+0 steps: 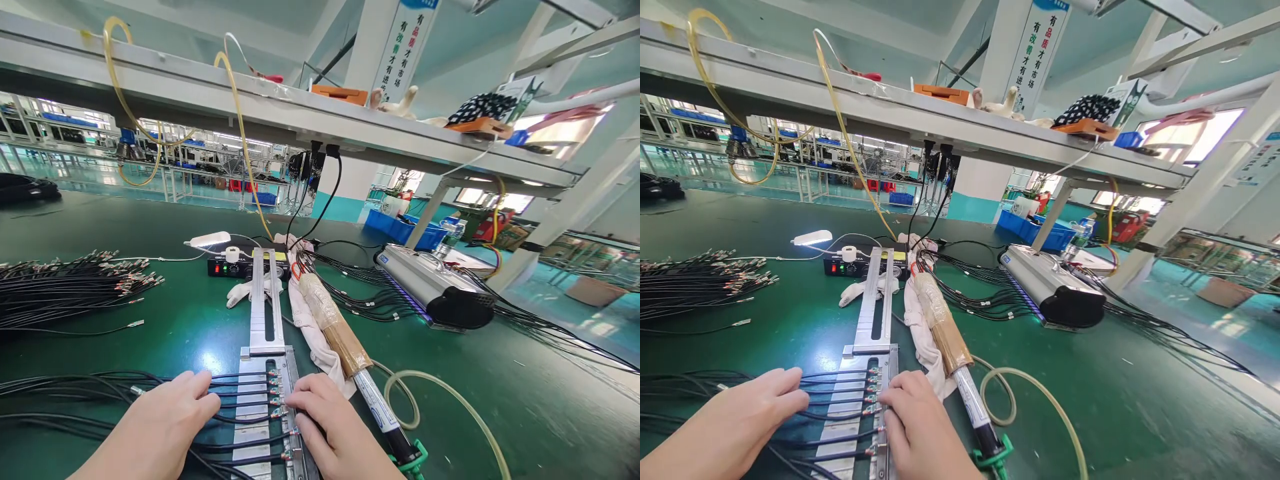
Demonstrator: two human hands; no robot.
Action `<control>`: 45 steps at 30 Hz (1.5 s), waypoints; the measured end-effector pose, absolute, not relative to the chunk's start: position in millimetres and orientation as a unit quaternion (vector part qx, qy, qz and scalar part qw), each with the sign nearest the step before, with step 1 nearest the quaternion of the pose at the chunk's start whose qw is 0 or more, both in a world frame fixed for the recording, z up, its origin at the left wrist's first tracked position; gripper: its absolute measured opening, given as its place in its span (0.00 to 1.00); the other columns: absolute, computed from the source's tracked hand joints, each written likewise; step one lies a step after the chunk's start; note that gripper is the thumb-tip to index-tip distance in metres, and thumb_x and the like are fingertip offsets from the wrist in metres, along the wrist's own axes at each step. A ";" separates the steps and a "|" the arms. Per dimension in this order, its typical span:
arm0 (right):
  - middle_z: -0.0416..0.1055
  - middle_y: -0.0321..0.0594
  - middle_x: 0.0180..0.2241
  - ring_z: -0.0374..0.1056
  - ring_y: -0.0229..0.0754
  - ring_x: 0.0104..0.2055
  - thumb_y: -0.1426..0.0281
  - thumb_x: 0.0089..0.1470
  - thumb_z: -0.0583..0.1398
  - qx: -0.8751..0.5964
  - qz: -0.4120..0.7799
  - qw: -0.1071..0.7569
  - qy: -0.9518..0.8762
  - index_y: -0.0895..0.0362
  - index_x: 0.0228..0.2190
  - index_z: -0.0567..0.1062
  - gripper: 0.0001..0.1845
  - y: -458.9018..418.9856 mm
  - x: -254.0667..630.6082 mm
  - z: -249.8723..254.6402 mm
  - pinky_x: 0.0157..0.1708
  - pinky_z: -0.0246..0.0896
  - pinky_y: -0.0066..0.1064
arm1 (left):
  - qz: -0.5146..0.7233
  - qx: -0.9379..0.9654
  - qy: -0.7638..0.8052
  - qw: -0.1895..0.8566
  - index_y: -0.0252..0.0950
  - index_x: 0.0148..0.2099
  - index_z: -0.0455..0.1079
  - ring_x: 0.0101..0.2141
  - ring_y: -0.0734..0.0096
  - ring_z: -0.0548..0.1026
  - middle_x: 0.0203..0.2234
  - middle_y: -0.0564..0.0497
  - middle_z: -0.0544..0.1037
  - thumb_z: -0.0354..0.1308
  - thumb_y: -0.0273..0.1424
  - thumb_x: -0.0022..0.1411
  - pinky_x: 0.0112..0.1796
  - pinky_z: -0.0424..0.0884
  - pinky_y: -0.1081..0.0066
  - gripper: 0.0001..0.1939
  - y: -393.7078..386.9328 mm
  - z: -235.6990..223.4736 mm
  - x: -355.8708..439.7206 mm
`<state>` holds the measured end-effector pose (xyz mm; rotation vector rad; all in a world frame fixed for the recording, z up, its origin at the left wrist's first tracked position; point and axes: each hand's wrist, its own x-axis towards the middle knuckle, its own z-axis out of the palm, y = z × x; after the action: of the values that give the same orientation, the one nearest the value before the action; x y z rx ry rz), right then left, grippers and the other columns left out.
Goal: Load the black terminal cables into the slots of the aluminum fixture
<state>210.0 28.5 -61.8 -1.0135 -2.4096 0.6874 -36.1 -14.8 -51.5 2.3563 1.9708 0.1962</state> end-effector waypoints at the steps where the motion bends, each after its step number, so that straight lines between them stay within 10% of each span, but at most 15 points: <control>1: 0.70 0.45 0.41 0.64 0.44 0.45 0.81 0.57 0.52 -0.367 0.249 0.216 -0.870 0.59 0.40 0.75 0.15 28.2 210.1 -60.9 0.47 0.63 0.34 | 0.063 0.765 0.641 0.030 0.44 0.38 0.70 0.38 0.65 0.73 0.34 0.51 0.71 0.50 0.32 0.58 0.38 0.69 0.71 0.08 -14.8 -51.8 -35.9; 15: 0.70 0.47 0.41 0.65 0.46 0.46 0.81 0.56 0.52 -0.381 0.235 0.195 -0.873 0.60 0.40 0.76 0.15 26.0 206.1 -53.1 0.47 0.63 0.36 | -0.100 0.758 0.643 0.052 0.41 0.45 0.70 0.44 0.64 0.70 0.47 0.48 0.71 0.31 0.10 0.55 0.41 0.70 0.63 0.33 -13.9 -45.9 -33.5; 27: 0.67 0.47 0.48 0.61 0.50 0.51 0.78 0.52 0.58 -0.340 0.167 0.176 -0.908 0.54 0.41 0.77 0.16 28.9 201.2 -65.2 0.48 0.62 0.40 | -0.154 0.751 0.641 0.046 0.38 0.54 0.67 0.53 0.60 0.68 0.56 0.44 0.67 0.33 0.09 0.53 0.47 0.71 0.60 0.35 -8.0 -41.1 -27.7; 45: 0.71 0.42 0.39 0.64 0.44 0.44 0.79 0.55 0.56 -0.327 0.126 0.187 -0.918 0.58 0.30 0.73 0.08 31.4 196.3 -58.1 0.43 0.63 0.33 | -0.038 0.766 0.639 0.060 0.41 0.43 0.69 0.40 0.68 0.72 0.41 0.51 0.72 0.35 0.14 0.60 0.39 0.68 0.70 0.26 -12.6 -40.8 -34.3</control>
<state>196.3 31.4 -58.1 -0.9195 -2.5837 0.3559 -34.3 -12.6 -40.8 2.3179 1.9355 -0.1139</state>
